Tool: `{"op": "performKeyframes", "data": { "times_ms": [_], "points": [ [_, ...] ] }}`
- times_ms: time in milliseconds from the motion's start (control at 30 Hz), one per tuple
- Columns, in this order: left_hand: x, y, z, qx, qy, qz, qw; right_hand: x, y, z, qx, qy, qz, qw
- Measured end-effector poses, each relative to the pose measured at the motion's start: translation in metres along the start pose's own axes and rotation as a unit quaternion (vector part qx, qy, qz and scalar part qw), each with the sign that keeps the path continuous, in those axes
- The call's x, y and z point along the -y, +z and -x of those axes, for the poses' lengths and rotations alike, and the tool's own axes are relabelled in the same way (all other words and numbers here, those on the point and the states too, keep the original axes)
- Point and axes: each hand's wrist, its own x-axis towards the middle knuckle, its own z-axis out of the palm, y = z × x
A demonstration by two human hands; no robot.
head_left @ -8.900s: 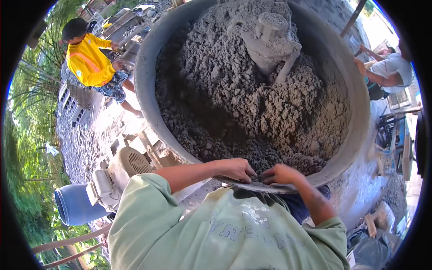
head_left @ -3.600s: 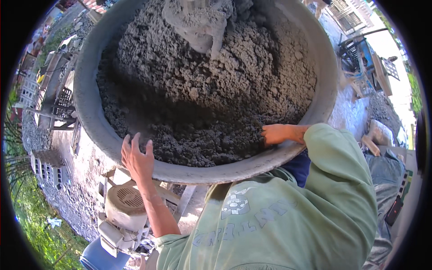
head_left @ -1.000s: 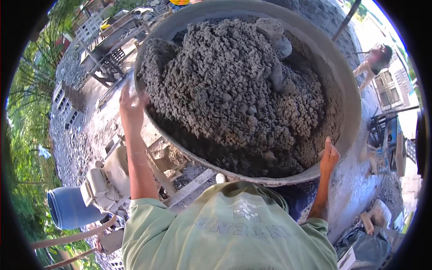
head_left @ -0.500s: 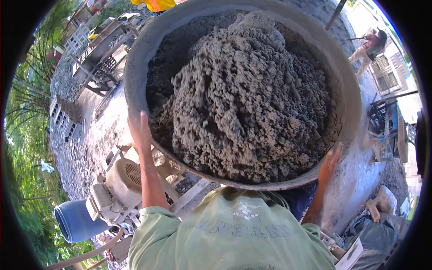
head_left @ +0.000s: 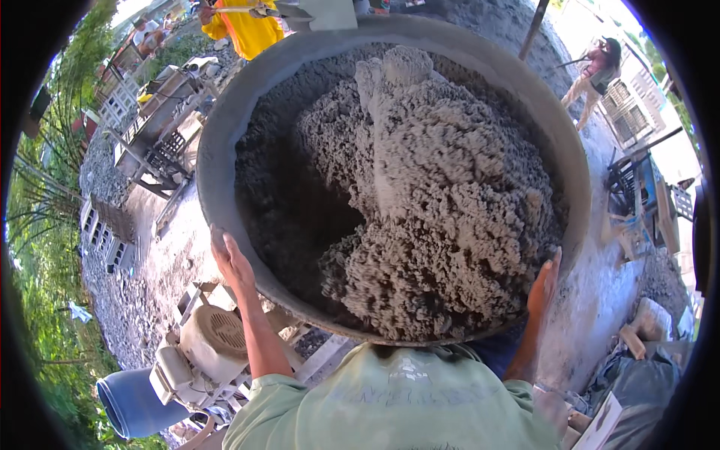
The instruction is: The person wipes their hands with a cloth, places it on cinder blocks, and approaches a running concrete mixer. They reach inside the mixer tub to feel and remove clumps from the concrete mixture by hand.
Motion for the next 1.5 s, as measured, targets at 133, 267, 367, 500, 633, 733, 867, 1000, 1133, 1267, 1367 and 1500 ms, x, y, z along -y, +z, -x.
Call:
{"op": "performKeyframes", "data": {
  "times_ms": [133, 267, 367, 500, 633, 733, 867, 1000, 1133, 1267, 1367, 1500],
  "points": [
    [0.009, 0.001, -0.006, 0.008, 0.005, -0.006, 1.000, 0.000, 0.006, 0.001, -0.002, 0.042, -0.004, 0.999],
    [0.011, 0.001, -0.005, 0.015, -0.004, -0.017, 1.000, -0.010, 0.005, -0.001, -0.041, 0.049, 0.030, 0.998],
    [0.011, -0.001, -0.003, 0.012, -0.005, -0.004, 1.000, -0.001, 0.003, 0.005, -0.044, 0.059, 0.040, 0.996],
    [0.019, 0.000, -0.003, 0.001, -0.010, 0.002, 1.000, -0.005, 0.000, 0.008, 0.001, 0.079, 0.067, 0.995],
    [0.014, 0.000, 0.000, 0.004, -0.020, 0.000, 1.000, 0.004, 0.005, 0.011, -0.072, -0.029, 0.072, 0.994],
    [0.015, 0.001, -0.002, 0.003, -0.014, -0.008, 1.000, -0.009, 0.004, 0.007, -0.105, -0.062, 0.087, 0.989],
    [0.015, 0.000, -0.001, 0.011, 0.007, -0.013, 1.000, 0.015, -0.004, 0.007, 0.016, -0.013, 0.169, 0.985],
    [0.016, -0.001, 0.000, 0.003, -0.002, 0.017, 1.000, 0.026, -0.003, 0.009, 0.076, -0.058, 0.258, 0.961],
    [0.001, 0.001, 0.003, 0.006, -0.007, 0.001, 1.000, 0.013, -0.003, 0.007, 0.094, -0.069, 0.280, 0.953],
    [-0.009, 0.002, 0.006, 0.004, -0.091, 0.016, 0.996, 0.024, -0.007, 0.007, 0.156, -0.013, 0.288, 0.945],
    [0.007, 0.001, 0.002, -0.008, -0.079, 0.045, 0.996, 0.029, -0.003, 0.004, 0.157, -0.009, 0.275, 0.949],
    [0.004, 0.004, 0.002, 0.010, -0.037, -0.029, 0.999, 0.012, -0.005, 0.000, 0.137, -0.033, 0.252, 0.957]
  ]
}}
